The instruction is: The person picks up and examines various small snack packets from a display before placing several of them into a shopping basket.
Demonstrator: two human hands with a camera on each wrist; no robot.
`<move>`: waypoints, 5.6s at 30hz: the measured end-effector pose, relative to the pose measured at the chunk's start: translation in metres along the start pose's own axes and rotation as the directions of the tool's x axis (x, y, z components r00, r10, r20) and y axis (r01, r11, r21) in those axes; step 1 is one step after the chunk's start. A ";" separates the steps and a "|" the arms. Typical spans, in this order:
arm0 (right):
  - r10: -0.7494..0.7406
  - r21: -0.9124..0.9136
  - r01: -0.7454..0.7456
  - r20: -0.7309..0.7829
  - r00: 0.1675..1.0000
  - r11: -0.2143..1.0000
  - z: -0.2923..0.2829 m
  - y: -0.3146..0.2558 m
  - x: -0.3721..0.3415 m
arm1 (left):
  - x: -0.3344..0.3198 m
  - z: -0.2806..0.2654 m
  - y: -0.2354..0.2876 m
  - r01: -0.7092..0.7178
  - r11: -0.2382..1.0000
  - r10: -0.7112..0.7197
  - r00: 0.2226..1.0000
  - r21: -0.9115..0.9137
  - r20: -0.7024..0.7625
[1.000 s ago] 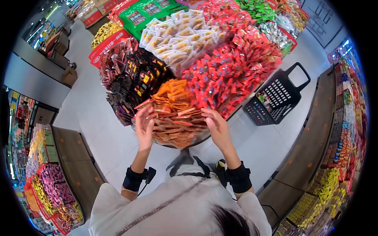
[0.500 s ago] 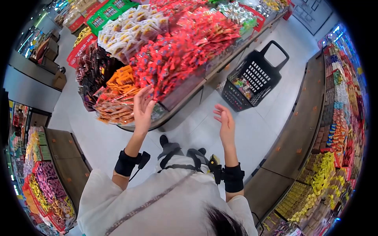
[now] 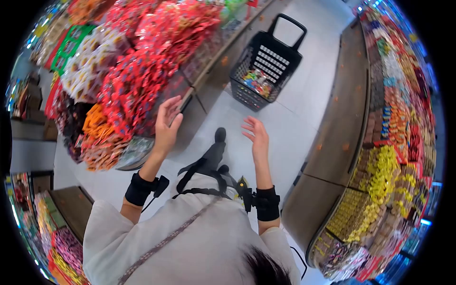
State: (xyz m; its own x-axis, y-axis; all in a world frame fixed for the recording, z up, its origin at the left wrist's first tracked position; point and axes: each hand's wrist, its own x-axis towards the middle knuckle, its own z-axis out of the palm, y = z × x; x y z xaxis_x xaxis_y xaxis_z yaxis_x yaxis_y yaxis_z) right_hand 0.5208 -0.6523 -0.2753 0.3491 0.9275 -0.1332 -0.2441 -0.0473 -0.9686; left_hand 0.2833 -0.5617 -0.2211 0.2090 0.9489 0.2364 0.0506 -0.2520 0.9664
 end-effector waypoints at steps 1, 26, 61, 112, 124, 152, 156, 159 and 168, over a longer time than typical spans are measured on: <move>0.007 0.007 -0.007 0.002 1.000 1.000 -0.005 0.002 0.008 | 0.011 0.008 -0.006 0.012 1.000 -0.012 1.000 -0.005 0.014; 0.245 0.052 -0.244 -0.376 0.894 0.968 -0.136 0.013 0.224 | 0.272 0.189 -0.147 0.231 0.967 -0.254 0.897 0.105 0.363; 0.624 0.123 -0.615 -0.258 0.738 0.779 -0.290 0.164 0.409 | 0.311 0.359 -0.412 0.315 0.667 -0.547 0.822 0.676 0.157; 0.616 0.323 -0.545 -0.183 0.766 0.774 -0.230 0.324 0.551 | 0.452 0.484 -0.853 0.027 0.746 -0.394 0.823 0.666 0.408; 0.628 0.290 -0.577 -0.123 0.769 0.763 -0.226 0.338 0.536 | 0.470 0.518 -0.906 0.235 0.593 -0.682 0.656 0.770 0.325; 0.665 0.306 -0.602 -0.177 0.725 0.737 -0.224 0.239 0.510 | 0.408 0.451 -0.683 0.360 0.835 -0.503 0.805 0.415 0.315; 0.668 0.404 -0.565 -0.180 0.722 0.720 -0.218 0.215 0.521 | 0.420 0.451 -0.559 0.466 0.786 -0.577 0.788 0.406 0.213; 0.612 0.471 -0.470 -0.209 0.763 0.747 -0.212 0.207 0.530 | 0.413 0.447 -0.485 0.298 0.917 -0.360 0.905 0.267 0.227; 0.561 0.666 -0.298 -0.220 0.798 0.684 -0.187 0.173 0.538 | 0.395 0.407 -0.398 -0.394 0.807 0.151 0.857 0.440 0.492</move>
State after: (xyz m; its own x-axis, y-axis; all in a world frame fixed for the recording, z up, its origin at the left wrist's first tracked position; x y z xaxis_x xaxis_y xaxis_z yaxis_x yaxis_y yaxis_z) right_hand 0.8360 -0.2305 -0.5536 0.3407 0.6323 -0.6958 -0.8731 -0.0617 -0.4836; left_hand 0.7430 -0.1643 -0.5534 0.6675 0.6821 0.2987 0.3879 -0.6609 0.6424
